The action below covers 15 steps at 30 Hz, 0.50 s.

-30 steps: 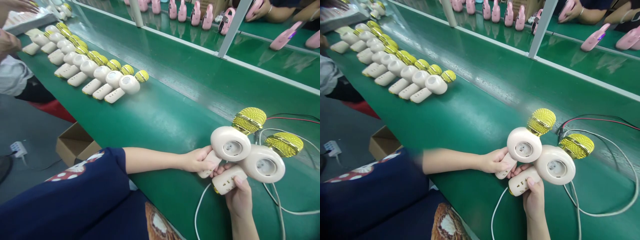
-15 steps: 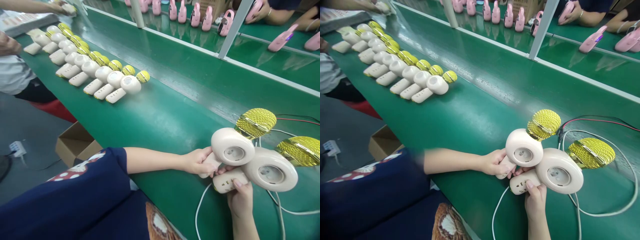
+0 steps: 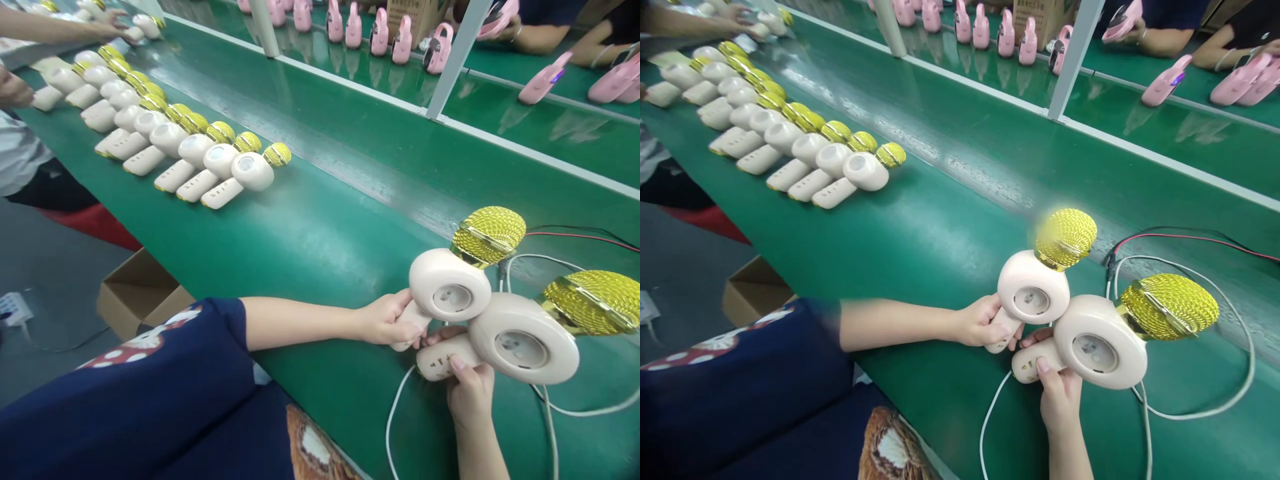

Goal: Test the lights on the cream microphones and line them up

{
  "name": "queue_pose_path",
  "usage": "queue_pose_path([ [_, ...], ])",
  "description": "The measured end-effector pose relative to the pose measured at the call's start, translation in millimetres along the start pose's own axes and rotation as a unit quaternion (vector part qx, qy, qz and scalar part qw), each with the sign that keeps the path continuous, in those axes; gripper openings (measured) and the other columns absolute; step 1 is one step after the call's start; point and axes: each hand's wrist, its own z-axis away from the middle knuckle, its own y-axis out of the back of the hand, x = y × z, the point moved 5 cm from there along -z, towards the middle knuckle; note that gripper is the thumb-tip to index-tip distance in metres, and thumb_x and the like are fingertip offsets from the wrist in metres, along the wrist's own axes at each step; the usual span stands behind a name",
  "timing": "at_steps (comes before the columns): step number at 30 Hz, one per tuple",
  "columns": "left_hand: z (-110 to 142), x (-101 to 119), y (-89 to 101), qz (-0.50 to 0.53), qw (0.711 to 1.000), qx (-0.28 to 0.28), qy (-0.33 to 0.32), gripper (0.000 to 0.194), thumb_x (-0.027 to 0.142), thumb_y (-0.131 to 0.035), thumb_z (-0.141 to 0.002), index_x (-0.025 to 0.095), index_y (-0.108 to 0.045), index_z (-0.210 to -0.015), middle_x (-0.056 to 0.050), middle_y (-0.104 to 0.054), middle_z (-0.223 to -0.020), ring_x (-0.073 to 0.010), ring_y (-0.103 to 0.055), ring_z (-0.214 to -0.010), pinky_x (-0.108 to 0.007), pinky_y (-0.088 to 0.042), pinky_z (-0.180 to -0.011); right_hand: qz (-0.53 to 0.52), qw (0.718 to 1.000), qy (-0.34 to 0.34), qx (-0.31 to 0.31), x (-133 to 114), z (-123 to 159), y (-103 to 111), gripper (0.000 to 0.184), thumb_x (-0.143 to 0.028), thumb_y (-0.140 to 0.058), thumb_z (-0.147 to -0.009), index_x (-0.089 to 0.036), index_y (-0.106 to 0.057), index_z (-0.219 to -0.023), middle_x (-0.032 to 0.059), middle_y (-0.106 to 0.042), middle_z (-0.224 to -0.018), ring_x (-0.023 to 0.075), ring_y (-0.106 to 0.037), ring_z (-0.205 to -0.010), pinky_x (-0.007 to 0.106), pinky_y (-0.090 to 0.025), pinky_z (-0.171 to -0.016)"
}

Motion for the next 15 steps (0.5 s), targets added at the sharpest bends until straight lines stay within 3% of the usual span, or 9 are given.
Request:
queue_pose_path([
  [6,0.6,4.0,0.7,-0.008,1.000,0.007,-0.012,0.042,0.053,-0.061,-0.080,0.016,-0.048,-0.095,-0.001,-0.061,-0.070,-0.0138,-0.062,-0.062,-0.025,-0.051,-0.056,0.067,0.997,0.014,-0.020,-7.1,3.3,-0.7,0.021,-0.038,-0.061,-0.080,-0.021,-0.064,-0.091,0.0074,-0.065,-0.088,0.0262,-0.059,-0.083,0.046,-0.046,-0.078],
  [10,0.5,6.3,-0.2,-0.007,1.000,0.001,-0.026,0.041,0.052,-0.060,-0.080,0.015,-0.049,-0.094,-0.001,-0.061,-0.070,-0.0131,-0.061,-0.061,-0.025,-0.050,-0.055,0.070,0.997,0.026,-0.015,-5.8,4.4,2.2,0.021,-0.039,-0.063,-0.079,-0.022,-0.065,-0.091,0.0065,-0.065,-0.087,0.0264,-0.059,-0.083,0.044,-0.045,-0.078],
  [15,0.5,5.7,0.0,0.019,1.000,0.005,0.000,0.047,0.054,-0.065,-0.077,0.016,-0.047,-0.097,-0.001,-0.061,-0.072,-0.0133,-0.062,-0.062,-0.026,-0.050,-0.057,0.060,0.997,0.027,-0.026,0.5,4.5,2.4,0.019,-0.038,-0.060,-0.081,-0.021,-0.066,-0.088,0.0072,-0.066,-0.086,0.0269,-0.059,-0.083,0.046,-0.043,-0.079],
])
